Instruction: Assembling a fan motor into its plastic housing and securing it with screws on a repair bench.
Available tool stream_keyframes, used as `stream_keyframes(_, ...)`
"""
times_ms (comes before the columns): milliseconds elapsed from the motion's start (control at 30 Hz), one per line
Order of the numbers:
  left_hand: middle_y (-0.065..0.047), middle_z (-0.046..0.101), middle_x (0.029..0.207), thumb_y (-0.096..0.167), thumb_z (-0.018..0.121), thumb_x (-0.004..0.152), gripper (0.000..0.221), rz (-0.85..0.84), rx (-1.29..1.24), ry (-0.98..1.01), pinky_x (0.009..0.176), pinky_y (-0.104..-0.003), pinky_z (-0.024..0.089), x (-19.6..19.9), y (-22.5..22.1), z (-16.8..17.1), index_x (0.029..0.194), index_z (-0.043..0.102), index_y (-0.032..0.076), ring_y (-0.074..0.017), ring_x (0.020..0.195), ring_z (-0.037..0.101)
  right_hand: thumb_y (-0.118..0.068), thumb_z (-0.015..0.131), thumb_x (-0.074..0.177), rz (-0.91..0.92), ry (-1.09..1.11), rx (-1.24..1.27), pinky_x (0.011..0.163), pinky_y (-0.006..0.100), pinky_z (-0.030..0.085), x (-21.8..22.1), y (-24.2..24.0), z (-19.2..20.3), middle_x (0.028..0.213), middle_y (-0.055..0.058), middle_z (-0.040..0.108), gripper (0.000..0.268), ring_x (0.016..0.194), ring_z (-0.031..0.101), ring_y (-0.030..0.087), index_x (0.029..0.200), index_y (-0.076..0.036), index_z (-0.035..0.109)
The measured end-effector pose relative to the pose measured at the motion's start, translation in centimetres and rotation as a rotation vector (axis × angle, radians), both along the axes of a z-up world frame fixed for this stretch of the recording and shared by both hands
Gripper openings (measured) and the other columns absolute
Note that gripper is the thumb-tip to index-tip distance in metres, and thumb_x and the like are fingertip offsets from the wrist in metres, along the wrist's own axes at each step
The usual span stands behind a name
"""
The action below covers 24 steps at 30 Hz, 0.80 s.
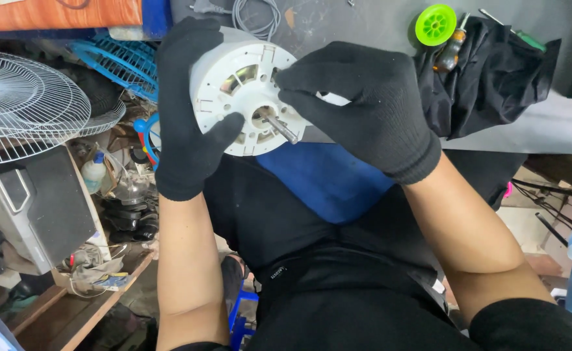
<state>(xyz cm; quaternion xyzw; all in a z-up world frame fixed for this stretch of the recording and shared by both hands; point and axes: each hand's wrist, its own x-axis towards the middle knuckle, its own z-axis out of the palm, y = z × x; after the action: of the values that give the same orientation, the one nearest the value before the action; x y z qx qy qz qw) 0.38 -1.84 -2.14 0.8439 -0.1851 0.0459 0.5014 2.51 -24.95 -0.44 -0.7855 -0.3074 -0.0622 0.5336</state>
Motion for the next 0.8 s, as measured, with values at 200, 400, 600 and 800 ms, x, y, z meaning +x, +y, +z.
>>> stream_keyframes(200,-0.011,0.044,0.143,0.049,0.054,0.099,0.056,0.016,0.013,-0.005,0.126,-0.052,0.032,-0.2,0.1,-0.1,0.138,0.043,0.011,-0.0314,0.142,0.038,0.007,0.069,0.100,0.027,0.005,-0.015,0.083,0.038,0.056,0.3,0.2,0.1,0.105,0.019,0.070,0.006,0.097,0.071,0.031,0.105,0.004,0.072)
stream_keyframes(400,-0.012,0.043,0.142,0.050,0.053,0.099,0.056,0.020,0.001,0.008,0.125,-0.051,0.031,-0.4,0.1,0.1,0.138,0.042,0.010,-0.0315,0.141,0.038,0.004,0.067,0.103,0.055,-0.030,-0.059,0.082,0.039,0.052,0.5,0.5,-0.6,0.104,0.015,0.063,0.009,0.097,0.063,0.031,0.110,0.000,0.070)
stream_keyframes(600,-0.011,0.044,0.140,0.050,0.053,0.099,0.056,0.020,-0.006,-0.003,0.124,-0.050,0.032,-0.3,-0.2,0.3,0.137,0.043,0.010,-0.0319,0.139,0.039,0.002,0.067,0.104,0.071,-0.204,-0.149,0.080,0.044,0.047,0.9,0.5,-1.7,0.103,0.015,0.059,0.010,0.091,0.058,0.035,0.114,0.000,0.069)
stream_keyframes(800,-0.011,0.044,0.140,0.047,0.054,0.098,0.054,0.018,0.013,-0.003,0.123,-0.052,0.032,-0.4,-0.2,0.2,0.136,0.043,0.011,-0.0319,0.139,0.039,0.000,0.074,0.102,0.080,-0.248,-0.117,0.076,0.044,0.043,1.7,0.5,-0.6,0.095,0.013,0.061,0.005,0.084,0.057,0.032,0.104,-0.002,0.072)
